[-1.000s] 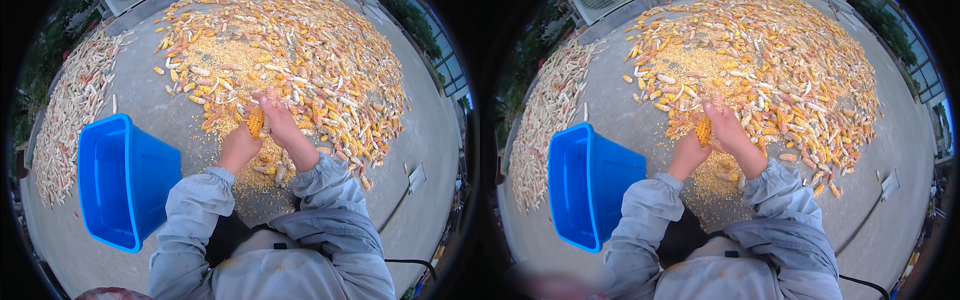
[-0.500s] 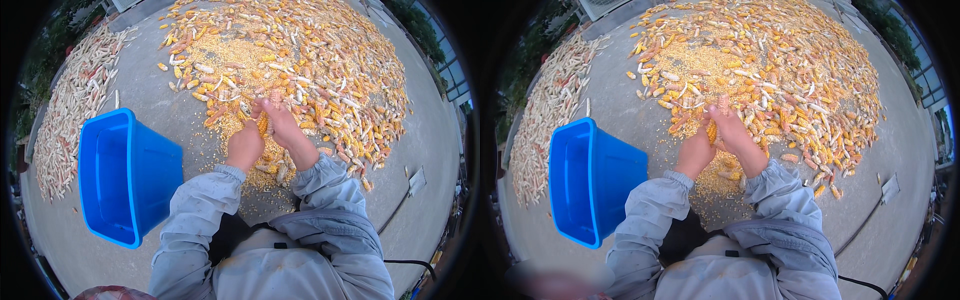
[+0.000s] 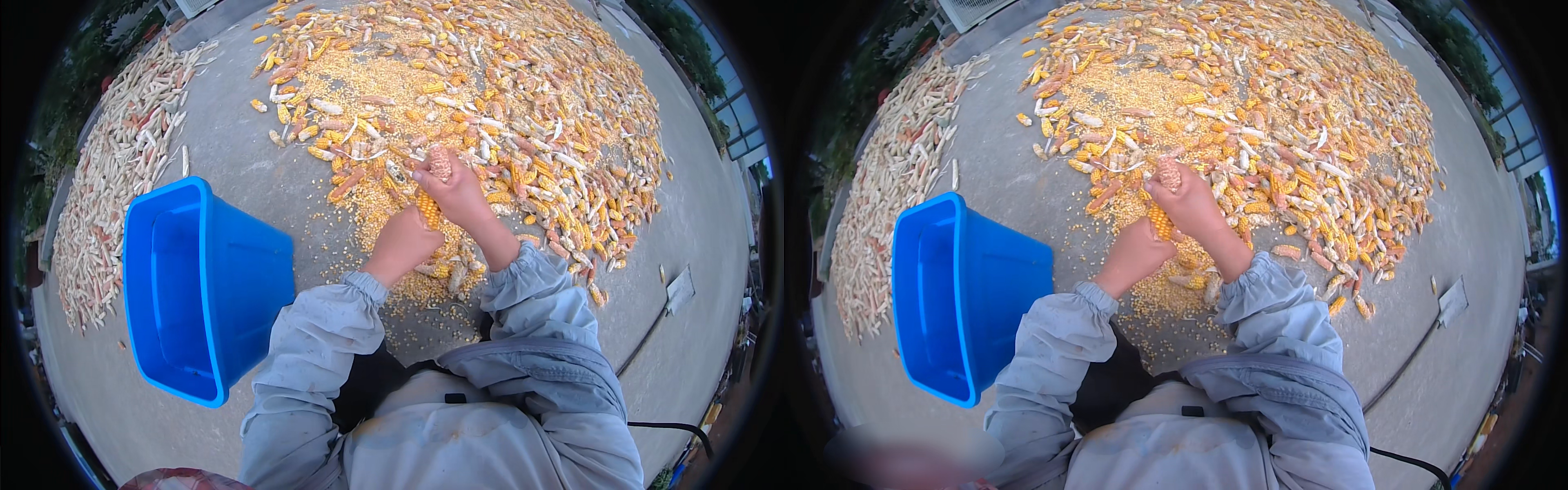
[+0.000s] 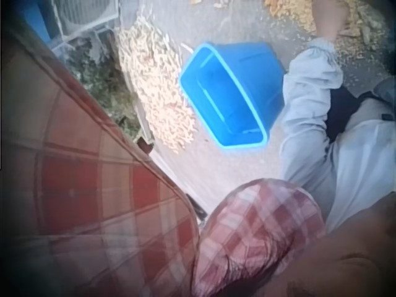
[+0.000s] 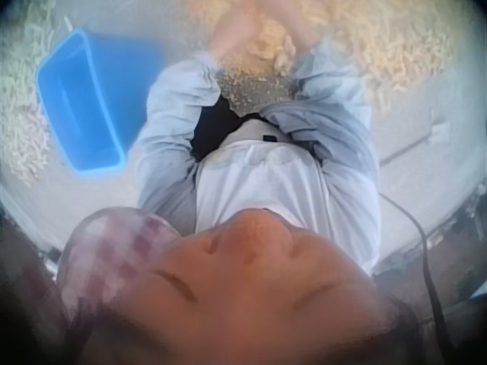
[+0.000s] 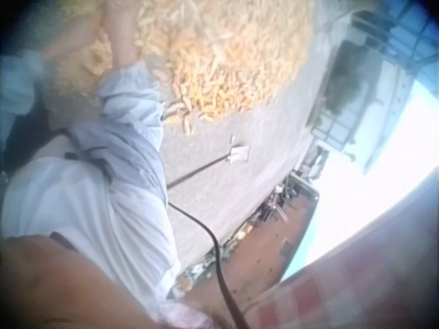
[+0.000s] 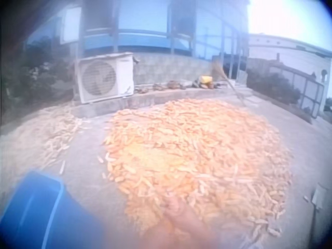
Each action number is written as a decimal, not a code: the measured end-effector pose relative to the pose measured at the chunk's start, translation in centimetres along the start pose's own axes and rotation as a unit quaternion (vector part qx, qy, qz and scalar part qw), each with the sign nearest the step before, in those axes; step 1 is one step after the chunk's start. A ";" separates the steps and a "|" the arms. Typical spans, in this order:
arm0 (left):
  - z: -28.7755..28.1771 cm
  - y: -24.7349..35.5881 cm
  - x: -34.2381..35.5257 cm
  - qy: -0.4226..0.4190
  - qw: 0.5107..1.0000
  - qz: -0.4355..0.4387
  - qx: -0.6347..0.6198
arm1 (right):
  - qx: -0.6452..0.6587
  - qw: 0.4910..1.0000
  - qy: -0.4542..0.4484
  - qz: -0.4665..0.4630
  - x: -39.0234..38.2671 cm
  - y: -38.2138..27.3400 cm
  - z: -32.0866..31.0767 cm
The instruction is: The person repeatedly picks up dried corn cobs from a large pile on the ground and removes the kernels by hand, letting the kernels fall onto the ground. The person discards the empty cobs into a nearby blue bin.
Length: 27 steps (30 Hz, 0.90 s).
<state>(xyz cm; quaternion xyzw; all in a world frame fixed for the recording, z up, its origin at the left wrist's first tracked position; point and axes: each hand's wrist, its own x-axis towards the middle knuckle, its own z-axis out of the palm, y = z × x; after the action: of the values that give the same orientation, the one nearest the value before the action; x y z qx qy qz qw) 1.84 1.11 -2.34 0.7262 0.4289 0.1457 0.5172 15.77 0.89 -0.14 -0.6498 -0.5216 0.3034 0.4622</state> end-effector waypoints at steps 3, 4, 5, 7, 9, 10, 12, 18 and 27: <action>-1.9 1.9 -1.0 -0.138 0.918 -0.126 -0.349 | -0.003 1.000 0.007 0.020 -0.4 -0.9 -0.5; -2.8 2.6 -1.6 -0.176 0.848 -0.174 -0.468 | 0.056 0.997 -0.002 0.053 -0.4 -1.0 -0.3; -3.1 1.8 -1.4 -0.192 0.856 -0.153 -0.455 | 0.115 0.990 -0.011 0.086 -0.4 -1.1 -0.2; -3.3 0.3 0.1 -0.238 0.867 -0.101 -0.425 | 0.249 0.961 -0.020 0.120 -0.2 -0.5 -0.5; -2.4 -0.6 1.0 -0.080 0.986 -0.038 -0.139 | 0.363 0.919 -0.021 0.154 -0.4 -0.1 -0.1; -1.7 -0.8 0.9 0.017 0.999 0.008 0.046 | 0.413 0.895 -0.020 0.170 -1.0 -0.4 1.0; -0.9 1.7 0.2 0.066 0.975 -0.010 0.212 | 0.392 0.904 0.066 0.156 -1.5 0.6 2.9; 1.1 0.0 0.7 0.062 0.996 0.009 0.067 | 0.169 0.977 -0.047 0.122 -0.9 -0.7 1.0; 1.1 0.5 -0.1 -0.024 0.960 -0.155 -0.230 | -0.044 0.998 -0.030 0.017 0.3 0.2 1.2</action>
<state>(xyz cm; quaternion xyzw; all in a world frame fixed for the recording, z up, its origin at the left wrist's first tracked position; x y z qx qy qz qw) 2.80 0.29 -2.34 0.5154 0.4786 0.1413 0.6967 14.92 1.49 -0.79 -0.6689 -0.5367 0.3074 0.4122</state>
